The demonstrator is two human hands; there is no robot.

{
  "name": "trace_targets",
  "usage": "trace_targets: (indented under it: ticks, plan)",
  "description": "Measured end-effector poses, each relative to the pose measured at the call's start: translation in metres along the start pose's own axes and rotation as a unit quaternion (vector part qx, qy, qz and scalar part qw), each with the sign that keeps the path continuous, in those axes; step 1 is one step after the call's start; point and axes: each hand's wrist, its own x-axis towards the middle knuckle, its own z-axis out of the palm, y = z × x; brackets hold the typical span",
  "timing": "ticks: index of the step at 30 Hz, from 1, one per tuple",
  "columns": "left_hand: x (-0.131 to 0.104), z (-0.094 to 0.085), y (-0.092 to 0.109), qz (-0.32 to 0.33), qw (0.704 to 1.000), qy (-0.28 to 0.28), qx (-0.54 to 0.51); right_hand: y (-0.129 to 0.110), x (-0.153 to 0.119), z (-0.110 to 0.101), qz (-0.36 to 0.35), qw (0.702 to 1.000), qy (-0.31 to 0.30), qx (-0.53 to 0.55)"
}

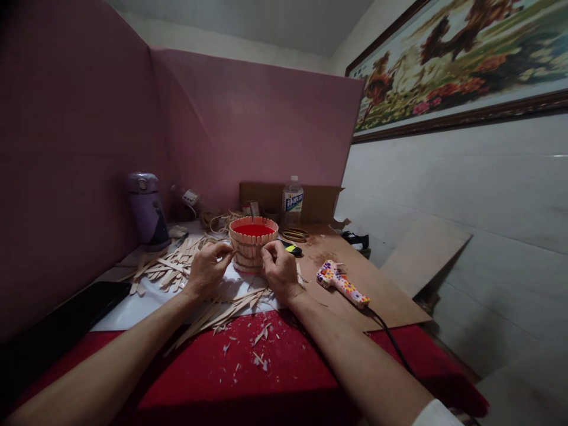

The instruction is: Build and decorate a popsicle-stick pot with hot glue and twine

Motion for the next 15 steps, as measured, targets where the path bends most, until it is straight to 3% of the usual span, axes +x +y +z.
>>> trace_targets:
  ticks: [7, 15]
  plan:
    - [-0.0006, 0.0001, 0.0002, 0.000, 0.996, -0.007, -0.087, -0.0030, -0.0028, -0.0016, 0.043, 0.998, -0.011, 0.040]
    - [-0.0052, -0.0061, -0.0007, -0.025, 0.997, -0.038, -0.058, 0.0053, -0.0043, -0.0055, 0.029, 0.993, -0.034, -0.109]
